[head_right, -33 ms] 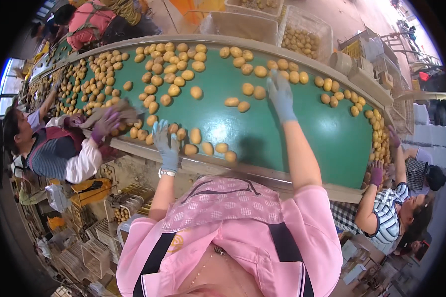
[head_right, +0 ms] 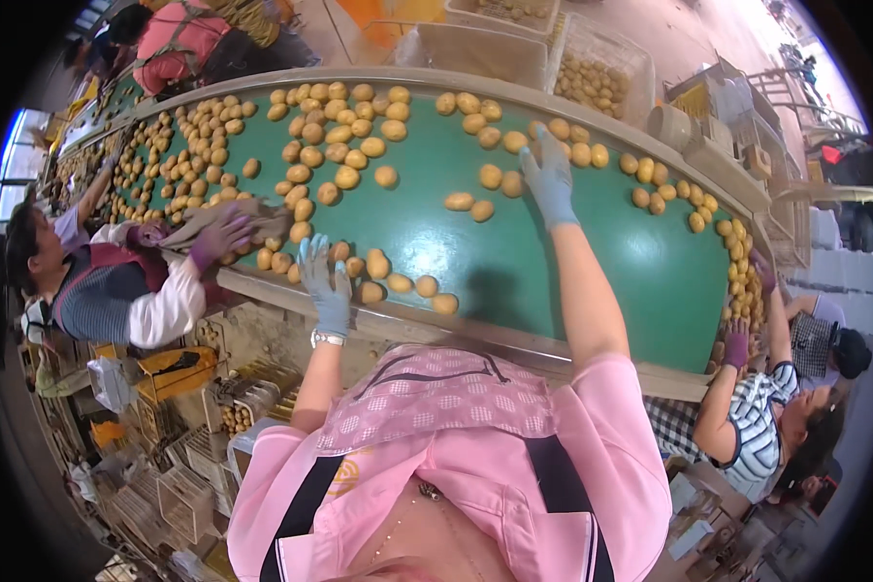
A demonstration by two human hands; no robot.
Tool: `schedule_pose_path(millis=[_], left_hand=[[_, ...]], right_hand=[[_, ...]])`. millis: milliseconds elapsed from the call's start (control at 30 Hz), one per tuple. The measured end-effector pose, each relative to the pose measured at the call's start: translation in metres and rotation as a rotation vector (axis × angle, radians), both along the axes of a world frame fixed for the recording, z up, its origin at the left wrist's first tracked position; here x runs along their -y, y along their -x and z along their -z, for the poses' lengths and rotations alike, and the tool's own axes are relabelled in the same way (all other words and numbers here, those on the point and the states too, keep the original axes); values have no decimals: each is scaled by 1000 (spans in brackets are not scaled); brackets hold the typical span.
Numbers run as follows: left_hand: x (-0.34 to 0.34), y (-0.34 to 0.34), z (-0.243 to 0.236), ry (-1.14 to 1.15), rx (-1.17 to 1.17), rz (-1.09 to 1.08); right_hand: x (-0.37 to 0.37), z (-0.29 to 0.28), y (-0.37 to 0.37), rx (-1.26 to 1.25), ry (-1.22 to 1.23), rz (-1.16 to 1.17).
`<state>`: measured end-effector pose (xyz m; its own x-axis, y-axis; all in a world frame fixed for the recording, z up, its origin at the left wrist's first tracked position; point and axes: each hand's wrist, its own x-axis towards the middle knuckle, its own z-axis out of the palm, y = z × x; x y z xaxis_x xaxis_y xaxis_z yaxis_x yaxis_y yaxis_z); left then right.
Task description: Manually sort potatoes on a moving conveyor belt into different bins based on quality or size.
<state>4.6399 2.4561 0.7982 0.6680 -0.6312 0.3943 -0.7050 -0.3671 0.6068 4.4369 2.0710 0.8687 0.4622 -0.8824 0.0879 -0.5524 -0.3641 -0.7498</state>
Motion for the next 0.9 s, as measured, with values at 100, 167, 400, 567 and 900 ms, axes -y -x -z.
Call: schedule_pose_path(millis=[100, 167, 400, 567, 900], left_hand=[[-6, -3, -6, -77, -33, -68], [-10, -5, -10, -15, -72, -127], [-19, -26, -16, 11, -140, -201], [-22, -45, -9, 22, -140, -235], [-16, -71, -6, 112, -397, -417]], right_hand=[[-26, 12, -43, -781, 287, -404], [-62, 18, -60, -967, 189, -751], [9, 20, -161, -464, 567, -649], [67, 73, -199, -749, 490, -525], [-133, 90, -39, -278, 466, -698]])
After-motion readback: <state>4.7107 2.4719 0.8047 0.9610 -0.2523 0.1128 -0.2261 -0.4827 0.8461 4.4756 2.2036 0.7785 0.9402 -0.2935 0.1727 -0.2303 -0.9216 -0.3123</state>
